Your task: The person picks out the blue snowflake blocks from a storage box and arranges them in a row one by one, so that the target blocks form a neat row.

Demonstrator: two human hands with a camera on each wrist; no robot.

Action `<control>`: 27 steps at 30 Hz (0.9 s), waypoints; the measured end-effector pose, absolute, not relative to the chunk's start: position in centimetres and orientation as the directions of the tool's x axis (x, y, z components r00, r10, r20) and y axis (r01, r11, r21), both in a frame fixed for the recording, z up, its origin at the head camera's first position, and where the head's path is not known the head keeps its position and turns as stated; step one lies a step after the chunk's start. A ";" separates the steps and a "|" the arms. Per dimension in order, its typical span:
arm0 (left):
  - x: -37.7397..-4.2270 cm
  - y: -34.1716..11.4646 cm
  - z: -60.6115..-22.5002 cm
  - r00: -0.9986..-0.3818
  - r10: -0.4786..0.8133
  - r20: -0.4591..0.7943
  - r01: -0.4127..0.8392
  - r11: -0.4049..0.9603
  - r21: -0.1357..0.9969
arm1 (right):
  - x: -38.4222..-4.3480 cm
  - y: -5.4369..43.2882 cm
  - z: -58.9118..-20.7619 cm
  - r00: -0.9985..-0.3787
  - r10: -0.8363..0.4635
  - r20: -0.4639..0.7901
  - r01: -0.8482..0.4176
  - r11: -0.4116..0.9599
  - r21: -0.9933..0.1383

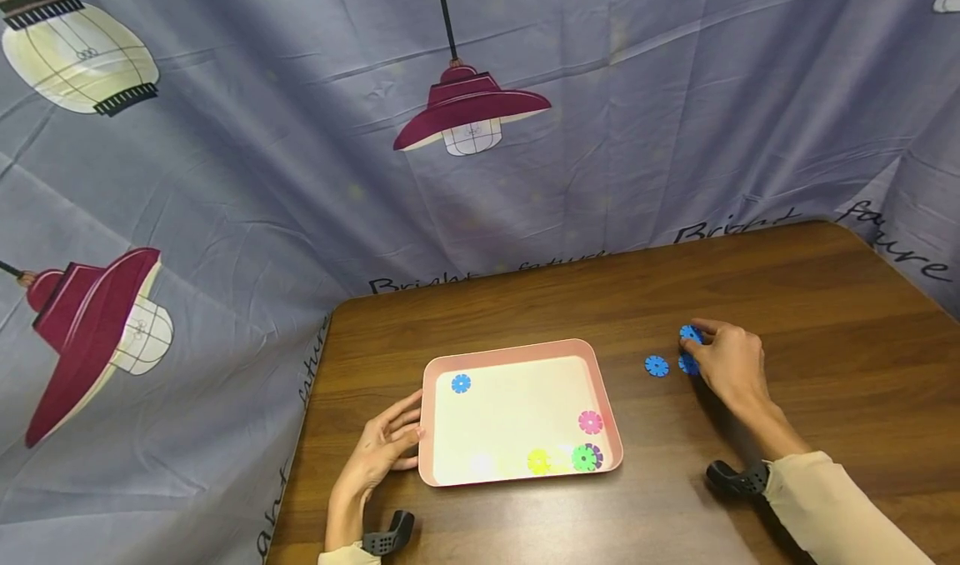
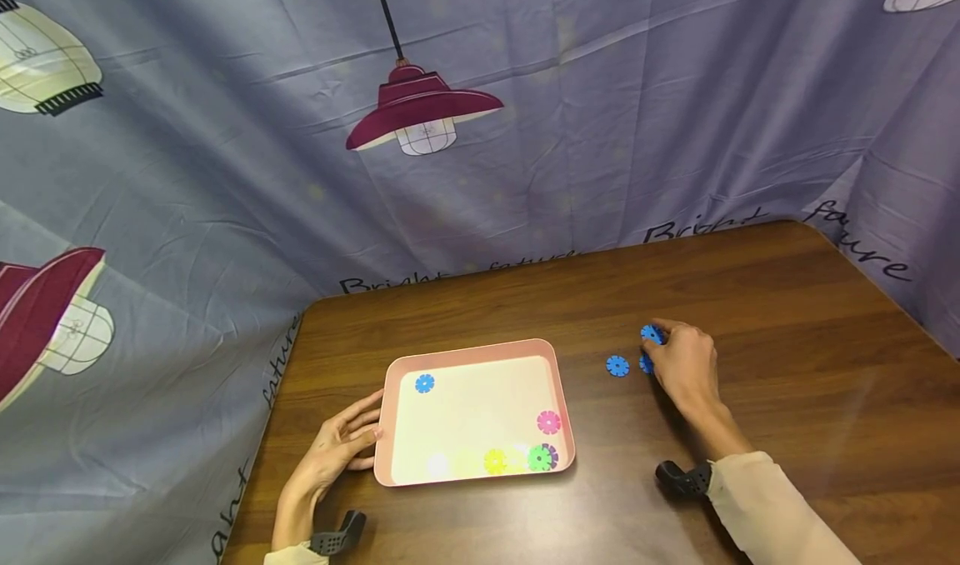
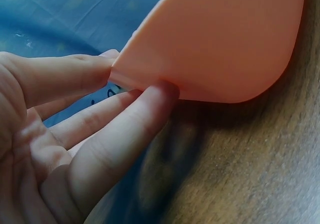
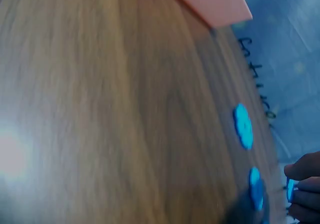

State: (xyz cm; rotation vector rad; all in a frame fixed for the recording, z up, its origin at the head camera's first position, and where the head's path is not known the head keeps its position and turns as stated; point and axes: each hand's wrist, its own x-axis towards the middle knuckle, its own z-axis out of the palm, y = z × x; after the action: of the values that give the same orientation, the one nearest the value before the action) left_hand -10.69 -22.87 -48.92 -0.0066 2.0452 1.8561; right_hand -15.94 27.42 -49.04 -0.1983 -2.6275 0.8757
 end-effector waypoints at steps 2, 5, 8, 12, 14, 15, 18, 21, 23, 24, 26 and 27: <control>-10.7 -22.9 -48.9 -0.929 0.242 -0.281 -0.255 0.132 0.958 | -15.8 28.1 -49.2 -0.924 0.254 0.285 0.038 0.803 -0.595; -10.7 -22.9 -49.0 -0.929 0.236 -0.284 -0.257 0.139 0.956 | -15.5 29.1 -49.3 -0.922 0.269 0.280 0.057 0.808 -0.587; -10.7 -22.9 -49.0 -0.930 0.235 -0.284 -0.257 0.139 0.956 | -15.3 30.1 -49.3 -0.920 0.281 0.272 0.074 0.808 -0.584; -10.6 -22.8 -49.0 -0.930 0.236 -0.280 -0.256 0.128 0.958 | -14.9 31.4 -49.4 -0.923 0.296 0.246 0.102 0.805 -0.585; -10.6 -22.8 -49.1 -0.931 0.235 -0.278 -0.254 0.129 0.959 | -14.8 32.0 -49.5 -0.922 0.305 0.240 0.116 0.807 -0.579; -10.6 -22.8 -49.1 -0.932 0.233 -0.277 -0.252 0.132 0.959 | -14.7 32.3 -49.5 -0.921 0.308 0.237 0.123 0.809 -0.575; -10.6 -22.8 -49.2 -0.935 0.228 -0.271 -0.245 0.137 0.960 | -14.5 33.0 -49.6 -0.920 0.314 0.236 0.134 0.815 -0.564; -10.5 -22.9 -49.2 -0.939 0.232 -0.254 -0.226 0.138 0.964 | -14.2 33.7 -49.8 -0.925 0.306 0.226 0.135 0.820 -0.556; -10.5 -22.9 -49.2 -0.941 0.236 -0.245 -0.218 0.132 0.967 | -13.9 34.1 -49.9 -0.930 0.299 0.215 0.137 0.822 -0.552; -10.5 -22.9 -49.1 -0.940 0.235 -0.248 -0.222 0.132 0.966 | -13.8 34.3 -50.0 -0.932 0.297 0.207 0.140 0.822 -0.551; -10.6 -22.8 -49.1 -0.939 0.237 -0.251 -0.225 0.129 0.966 | -13.7 34.5 -50.1 -0.935 0.296 0.196 0.146 0.824 -0.547; -10.6 -22.8 -49.1 -0.937 0.234 -0.260 -0.235 0.127 0.964 | -13.6 34.6 -50.2 -0.936 0.297 0.187 0.153 0.824 -0.545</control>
State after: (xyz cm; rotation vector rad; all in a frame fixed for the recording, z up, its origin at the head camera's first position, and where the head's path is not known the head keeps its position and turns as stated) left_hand -10.59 -22.84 -49.10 -0.0017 2.0641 1.8694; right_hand -13.61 34.58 -50.20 -0.3449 -2.7428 0.7875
